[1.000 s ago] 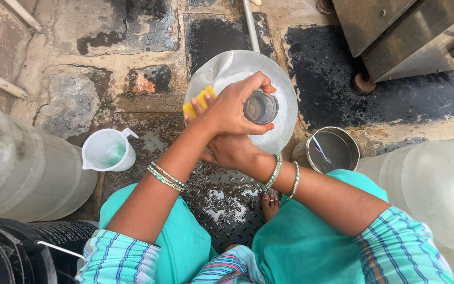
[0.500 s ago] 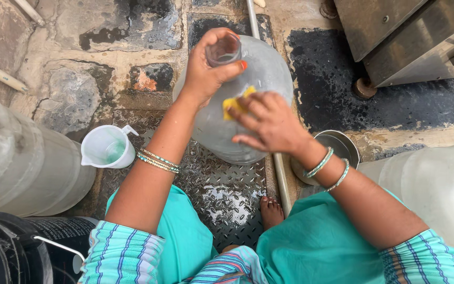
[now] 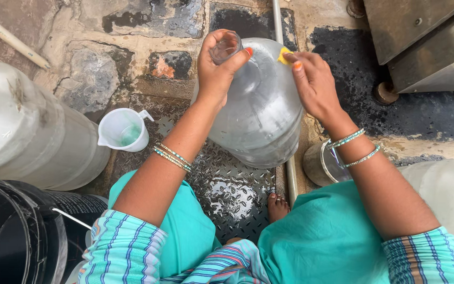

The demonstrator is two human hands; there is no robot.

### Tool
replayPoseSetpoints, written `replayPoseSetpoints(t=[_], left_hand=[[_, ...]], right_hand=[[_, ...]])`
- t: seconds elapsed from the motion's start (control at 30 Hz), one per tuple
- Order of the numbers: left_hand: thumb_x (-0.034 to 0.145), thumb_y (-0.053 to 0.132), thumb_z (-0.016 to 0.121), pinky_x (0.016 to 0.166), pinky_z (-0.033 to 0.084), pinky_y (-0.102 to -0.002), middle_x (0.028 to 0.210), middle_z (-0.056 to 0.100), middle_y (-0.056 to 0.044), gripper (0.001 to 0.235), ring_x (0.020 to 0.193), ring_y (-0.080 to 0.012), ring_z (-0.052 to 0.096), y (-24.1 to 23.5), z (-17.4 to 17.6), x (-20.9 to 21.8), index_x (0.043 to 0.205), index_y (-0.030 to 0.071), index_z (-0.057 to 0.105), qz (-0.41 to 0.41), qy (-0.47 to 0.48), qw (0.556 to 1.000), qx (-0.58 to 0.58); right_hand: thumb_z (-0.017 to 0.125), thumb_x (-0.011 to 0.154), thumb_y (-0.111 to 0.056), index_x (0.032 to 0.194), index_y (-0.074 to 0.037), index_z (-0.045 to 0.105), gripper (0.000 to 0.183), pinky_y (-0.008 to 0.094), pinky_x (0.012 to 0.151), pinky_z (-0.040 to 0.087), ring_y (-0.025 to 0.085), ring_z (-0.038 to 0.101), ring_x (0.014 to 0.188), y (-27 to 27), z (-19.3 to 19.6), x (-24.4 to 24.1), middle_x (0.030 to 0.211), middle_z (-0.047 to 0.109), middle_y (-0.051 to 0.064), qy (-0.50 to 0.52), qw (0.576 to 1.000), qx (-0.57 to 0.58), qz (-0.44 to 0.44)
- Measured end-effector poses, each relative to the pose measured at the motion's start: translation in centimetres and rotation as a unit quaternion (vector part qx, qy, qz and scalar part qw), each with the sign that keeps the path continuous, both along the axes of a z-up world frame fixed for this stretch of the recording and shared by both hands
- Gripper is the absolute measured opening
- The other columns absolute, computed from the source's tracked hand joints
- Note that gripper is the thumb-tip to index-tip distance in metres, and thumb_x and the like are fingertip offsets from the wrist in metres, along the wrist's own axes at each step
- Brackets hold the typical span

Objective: The person scrubs the exterior of a large plastic water dispenser with a yellow sponge, rotating the container to clean different sides. They dip the sponge into a metal bucket of water and continue scrubbing the body and neck of the dispenser.

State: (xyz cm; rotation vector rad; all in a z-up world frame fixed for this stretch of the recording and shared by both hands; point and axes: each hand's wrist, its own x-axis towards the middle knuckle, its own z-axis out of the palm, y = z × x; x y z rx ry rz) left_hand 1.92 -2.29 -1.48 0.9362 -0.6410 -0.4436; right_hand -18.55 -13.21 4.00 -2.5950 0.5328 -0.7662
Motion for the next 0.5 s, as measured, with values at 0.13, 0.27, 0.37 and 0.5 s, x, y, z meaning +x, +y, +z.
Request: replayPoseSetpoints(t=[0.13, 0.27, 0.37, 0.5], left_hand=[[0.078, 0.013, 0.090, 0.095, 0.054, -0.031, 0.110, 0.068, -0.003, 0.045, 0.106, -0.0147, 0.066, 0.2, -0.2, 2.5, 0.115, 0.009, 0.064, 0.089, -0.045, 0.995, 0.029], [0.076, 0.018, 0.091, 0.095, 0.055, -0.032, 0.112, 0.072, -0.006, 0.047, 0.106, -0.0146, 0.068, 1.2, -0.5, 5.6, 0.114, 0.008, 0.065, 0.104, -0.049, 0.990, 0.079], [0.075, 0.017, 0.090, 0.094, 0.056, -0.033, 0.113, 0.070, -0.006, 0.044, 0.106, -0.0167, 0.067, 2.4, -0.5, 7.7, 0.112, 0.009, 0.067, 0.052, -0.038, 0.994, 0.087], [0.076, 0.026, 0.091, 0.092, 0.055, -0.034, 0.108, 0.074, -0.007, 0.042, 0.106, -0.0179, 0.069, 3.3, -0.1, 8.8, 0.107, 0.007, 0.070, 0.113, -0.171, 0.969, 0.135]], right_hand=[[0.041, 0.109, -0.052, 0.145, -0.012, 0.062, 0.058, 0.055, 0.114, 0.038, 0.042, 0.049, 0.132, 4.7, -0.8, -0.5, 0.145, 0.053, 0.022, 0.070, 0.980, -0.181, 0.051], [0.048, 0.099, -0.067, 0.153, -0.013, 0.049, 0.076, 0.056, 0.117, 0.033, 0.043, 0.041, 0.140, 10.3, -4.5, -0.8, 0.154, 0.044, 0.019, 0.132, 0.920, -0.274, 0.248], [0.047, 0.097, -0.069, 0.156, -0.010, 0.043, 0.084, 0.055, 0.122, 0.030, 0.039, 0.034, 0.150, 10.2, -6.0, -0.7, 0.164, 0.037, 0.015, 0.160, 0.908, -0.268, 0.278], [0.043, 0.098, -0.066, 0.162, -0.014, 0.030, 0.084, 0.056, 0.123, 0.025, 0.044, 0.023, 0.153, 5.5, -4.0, -0.4, 0.167, 0.025, 0.020, 0.121, 0.963, -0.211, 0.115]])
